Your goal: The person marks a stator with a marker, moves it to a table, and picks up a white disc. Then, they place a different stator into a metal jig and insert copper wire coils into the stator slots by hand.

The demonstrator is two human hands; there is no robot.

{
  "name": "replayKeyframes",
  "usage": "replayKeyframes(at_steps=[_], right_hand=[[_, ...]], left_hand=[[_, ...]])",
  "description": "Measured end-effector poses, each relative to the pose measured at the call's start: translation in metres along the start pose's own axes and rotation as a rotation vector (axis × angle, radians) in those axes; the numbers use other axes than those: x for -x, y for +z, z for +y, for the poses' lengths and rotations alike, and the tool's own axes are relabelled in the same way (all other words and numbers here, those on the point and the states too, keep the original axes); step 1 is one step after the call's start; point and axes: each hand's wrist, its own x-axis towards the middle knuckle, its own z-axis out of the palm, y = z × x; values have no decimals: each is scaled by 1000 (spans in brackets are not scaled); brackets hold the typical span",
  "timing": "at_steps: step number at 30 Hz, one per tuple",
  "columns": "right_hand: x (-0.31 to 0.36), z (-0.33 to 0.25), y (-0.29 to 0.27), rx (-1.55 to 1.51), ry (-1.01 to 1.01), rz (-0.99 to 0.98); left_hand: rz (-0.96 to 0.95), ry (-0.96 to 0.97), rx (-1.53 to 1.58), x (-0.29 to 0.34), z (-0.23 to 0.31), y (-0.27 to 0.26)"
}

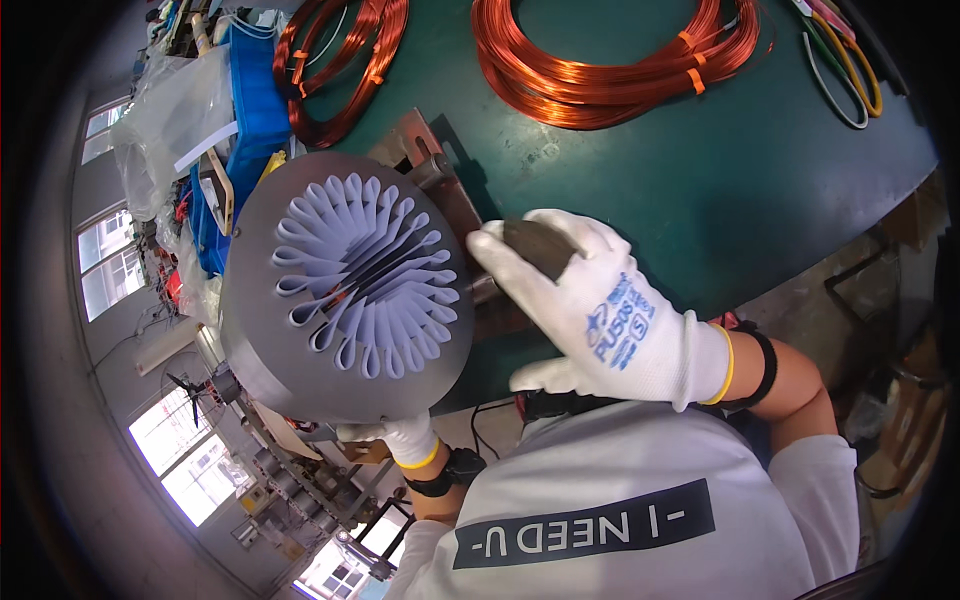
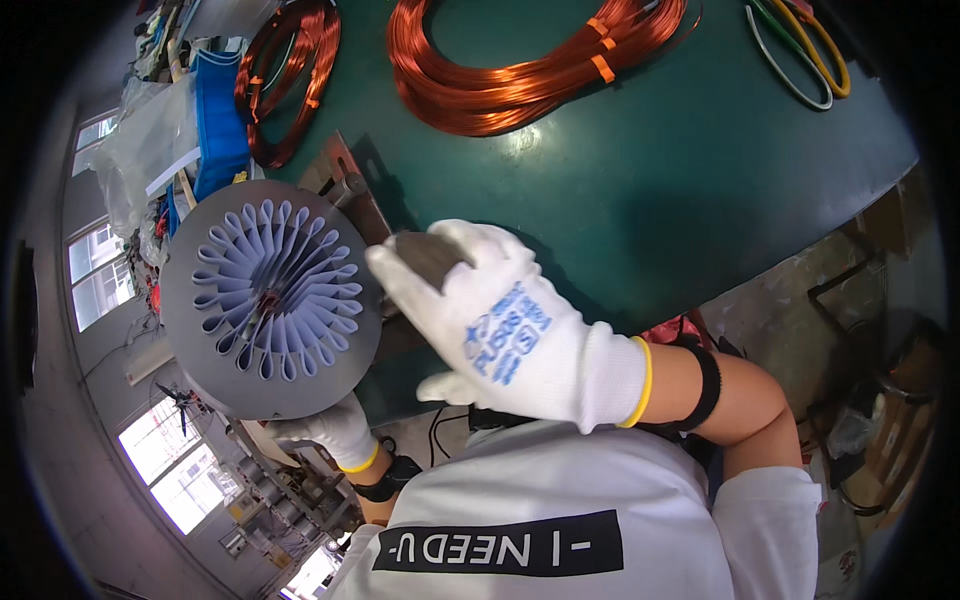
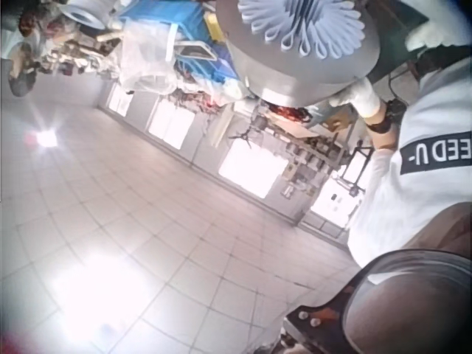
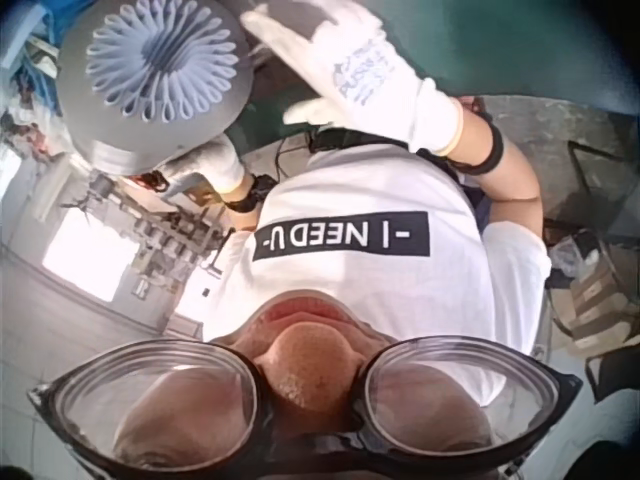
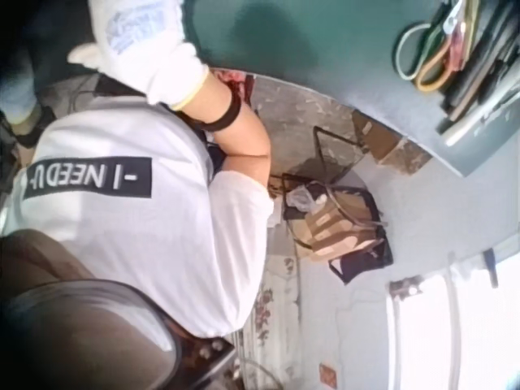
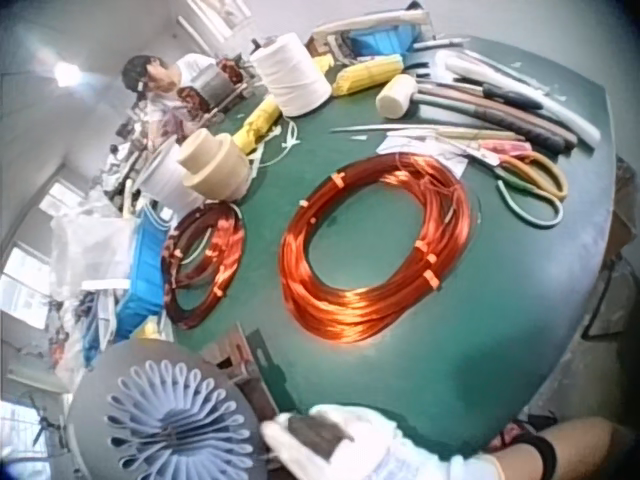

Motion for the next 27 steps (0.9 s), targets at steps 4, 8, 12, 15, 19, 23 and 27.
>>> replayKeyframes(at_steps=[4, 8, 12, 15, 19, 23, 27], right_hand=[[-20, -17, 4, 48, -20, 23], [-22, -15, 7, 85, -28, 23], [-24, -17, 6, 38, -19, 42], [-25, -22, 5, -14, -41, 106], [-28, -29, -28, -200, -142, 199], [-52, -42, -49, -237, -65, -73], [-78, -85, -47, -441, 160, -82]], left_hand=[[-10, -52, 42, -3, 19, 30], [-1, -109, 78, 0, 27, 41], [-26, -100, 80, -1, 29, 44], [-76, 4, 26, -6, 30, 39], [-43, -67, 13, -43, 53, 22], [-343, -258, 232, -73, 80, 16], [-313, -414, 383, -88, 85, 28]])
